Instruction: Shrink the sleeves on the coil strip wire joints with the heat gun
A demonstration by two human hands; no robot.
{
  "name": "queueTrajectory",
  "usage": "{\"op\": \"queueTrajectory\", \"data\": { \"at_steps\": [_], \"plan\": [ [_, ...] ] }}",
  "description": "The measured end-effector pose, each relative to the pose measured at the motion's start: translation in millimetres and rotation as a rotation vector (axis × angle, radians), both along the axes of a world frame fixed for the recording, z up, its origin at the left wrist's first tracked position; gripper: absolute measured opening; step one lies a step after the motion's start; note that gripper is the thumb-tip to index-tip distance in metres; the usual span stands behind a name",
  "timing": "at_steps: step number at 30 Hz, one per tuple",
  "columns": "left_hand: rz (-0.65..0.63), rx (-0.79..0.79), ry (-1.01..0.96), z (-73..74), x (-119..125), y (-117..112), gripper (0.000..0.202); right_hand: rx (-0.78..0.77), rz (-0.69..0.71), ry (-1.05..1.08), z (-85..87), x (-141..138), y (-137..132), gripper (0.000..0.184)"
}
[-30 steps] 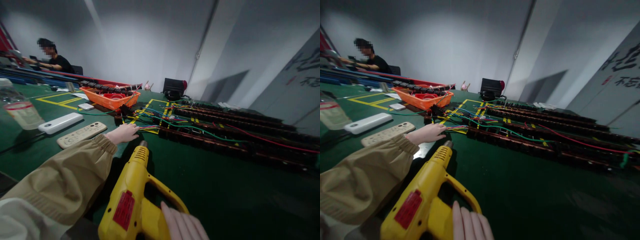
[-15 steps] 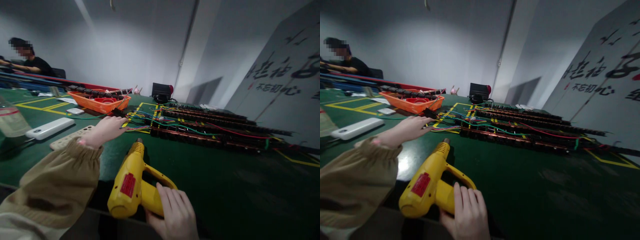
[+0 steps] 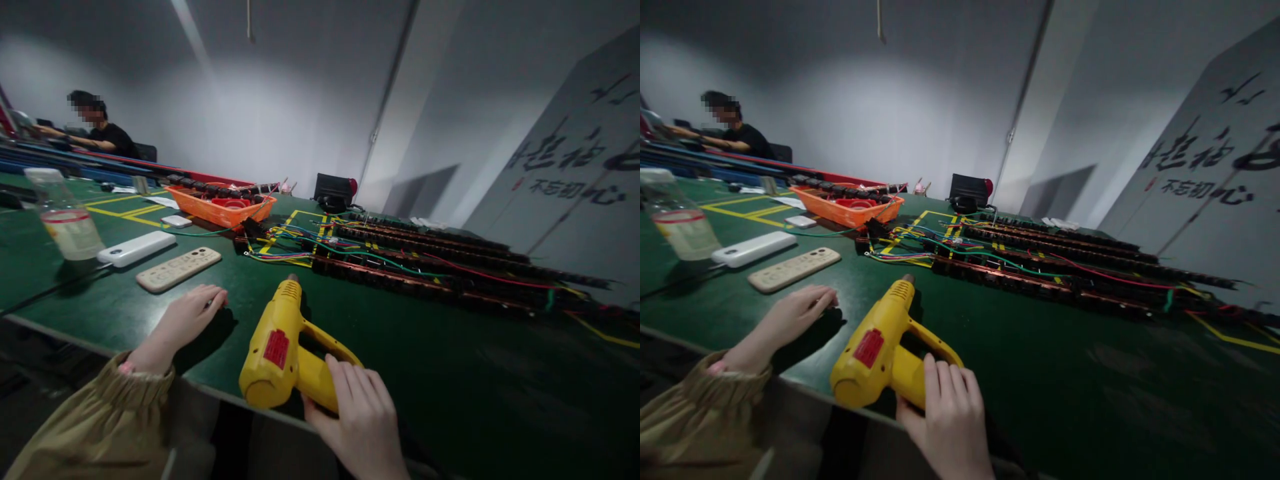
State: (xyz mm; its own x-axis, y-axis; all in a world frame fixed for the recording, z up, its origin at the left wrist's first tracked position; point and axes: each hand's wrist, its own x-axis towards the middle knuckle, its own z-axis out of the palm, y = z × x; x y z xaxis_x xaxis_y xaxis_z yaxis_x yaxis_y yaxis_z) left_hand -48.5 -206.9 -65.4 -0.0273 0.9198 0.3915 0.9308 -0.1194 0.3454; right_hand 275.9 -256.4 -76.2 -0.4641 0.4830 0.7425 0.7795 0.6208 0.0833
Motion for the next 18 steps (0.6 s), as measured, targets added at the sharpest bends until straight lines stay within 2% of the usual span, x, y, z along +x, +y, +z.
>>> {"op": "queueTrajectory", "data": {
  "at_steps": [4, 11, 18],
  "plan": [
    [-0.002, 0.047, 0.023, 2.7, -3.1, 1.4, 0.045, 0.021, -0.006, -0.005, 0.8, -1.6, 0.9, 0.034],
    [0.101, 0.101, -0.018, 6.3, -6.1, 1.7, 0.045, 0.051, -0.011, -0.050, 1.1, -2.4, 4.5, 0.036],
    [0.084, 0.126, -0.022, 4.9, -5.7, 4.6, 0.043, 0.078, -0.010, -0.053, -0.4, -2.2, 6.5, 0.037]
  ]
}}
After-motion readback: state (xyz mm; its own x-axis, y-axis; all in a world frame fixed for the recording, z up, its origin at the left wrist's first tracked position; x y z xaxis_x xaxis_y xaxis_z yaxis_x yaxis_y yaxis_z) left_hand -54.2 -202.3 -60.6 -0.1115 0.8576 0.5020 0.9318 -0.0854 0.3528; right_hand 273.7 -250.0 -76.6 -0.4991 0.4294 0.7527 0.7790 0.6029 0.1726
